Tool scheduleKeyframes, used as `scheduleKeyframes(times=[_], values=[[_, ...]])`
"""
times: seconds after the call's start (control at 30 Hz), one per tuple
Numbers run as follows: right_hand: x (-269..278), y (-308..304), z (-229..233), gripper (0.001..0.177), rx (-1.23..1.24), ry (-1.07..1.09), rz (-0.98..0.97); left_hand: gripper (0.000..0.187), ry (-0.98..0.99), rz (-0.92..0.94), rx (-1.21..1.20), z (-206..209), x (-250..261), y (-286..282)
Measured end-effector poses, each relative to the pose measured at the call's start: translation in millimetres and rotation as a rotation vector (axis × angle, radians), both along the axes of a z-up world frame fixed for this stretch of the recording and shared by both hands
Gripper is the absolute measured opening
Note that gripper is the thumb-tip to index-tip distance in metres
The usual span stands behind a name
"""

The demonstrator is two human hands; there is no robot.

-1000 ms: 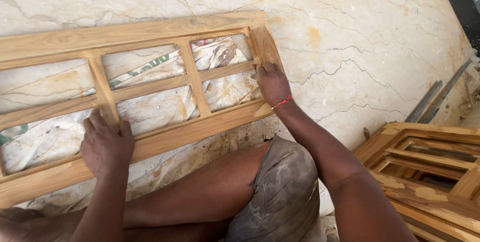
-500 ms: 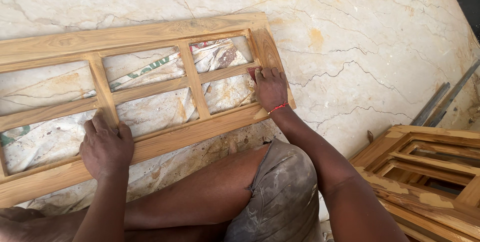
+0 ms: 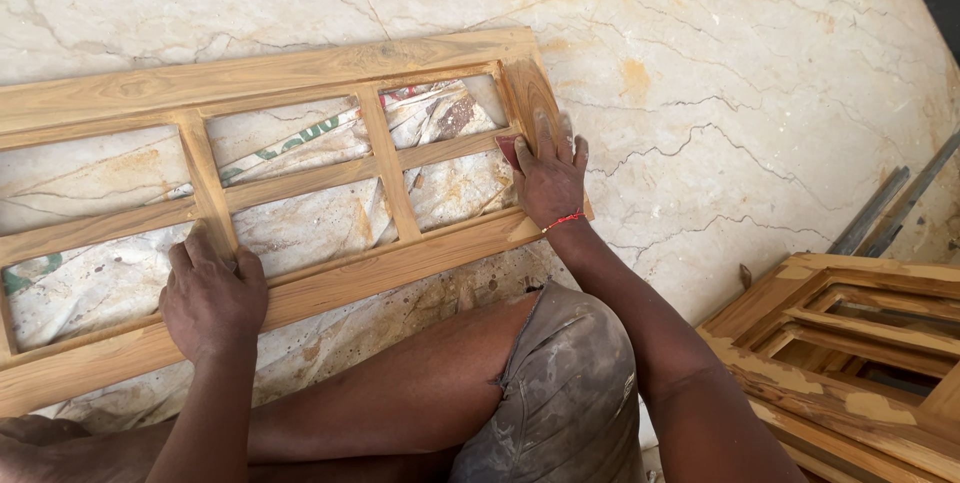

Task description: The person sands a wooden window frame using a red sanding block. They work systematically across the frame's edges and inner sections, occasionally adjusting their grip and the position of the frame.

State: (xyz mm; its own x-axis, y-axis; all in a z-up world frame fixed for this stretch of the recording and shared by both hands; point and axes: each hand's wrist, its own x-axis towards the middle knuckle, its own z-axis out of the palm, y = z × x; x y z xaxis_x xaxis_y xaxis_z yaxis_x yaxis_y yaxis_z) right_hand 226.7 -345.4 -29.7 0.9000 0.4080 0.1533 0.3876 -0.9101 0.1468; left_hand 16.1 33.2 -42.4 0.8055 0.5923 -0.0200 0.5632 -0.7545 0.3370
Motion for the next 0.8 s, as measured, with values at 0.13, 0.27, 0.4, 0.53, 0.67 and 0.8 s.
scheduleKeyframes(times=[0.13,0.27,0.4,0.53,0.67,0.8], values=[[-4,-14,-18,0.051,0.048,0.045,0.011,0.059,0.026,-0.003,-0.001,0,-1,-1],[21,-14,-30,0.053,0.024,0.060,0.047,0.064,0.049,0.004,-0.008,1,2,0],[62,-8,-32,0.061,-0.010,0.123,0.089,0.064,0.062,0.025,-0.025,0,5,2],[71,-22,-23,0.039,0.112,0.402,0.018,0.062,0.056,0.009,-0.001,1,3,0],[70,-17,-19,0.046,0.079,0.258,0.039,0.063,-0.017,0.025,0.029,2,8,-3],[51,-7,-41,0.052,0.095,0.063,0.018,0.067,-0.009,0.020,-0.039,0,1,-1]])
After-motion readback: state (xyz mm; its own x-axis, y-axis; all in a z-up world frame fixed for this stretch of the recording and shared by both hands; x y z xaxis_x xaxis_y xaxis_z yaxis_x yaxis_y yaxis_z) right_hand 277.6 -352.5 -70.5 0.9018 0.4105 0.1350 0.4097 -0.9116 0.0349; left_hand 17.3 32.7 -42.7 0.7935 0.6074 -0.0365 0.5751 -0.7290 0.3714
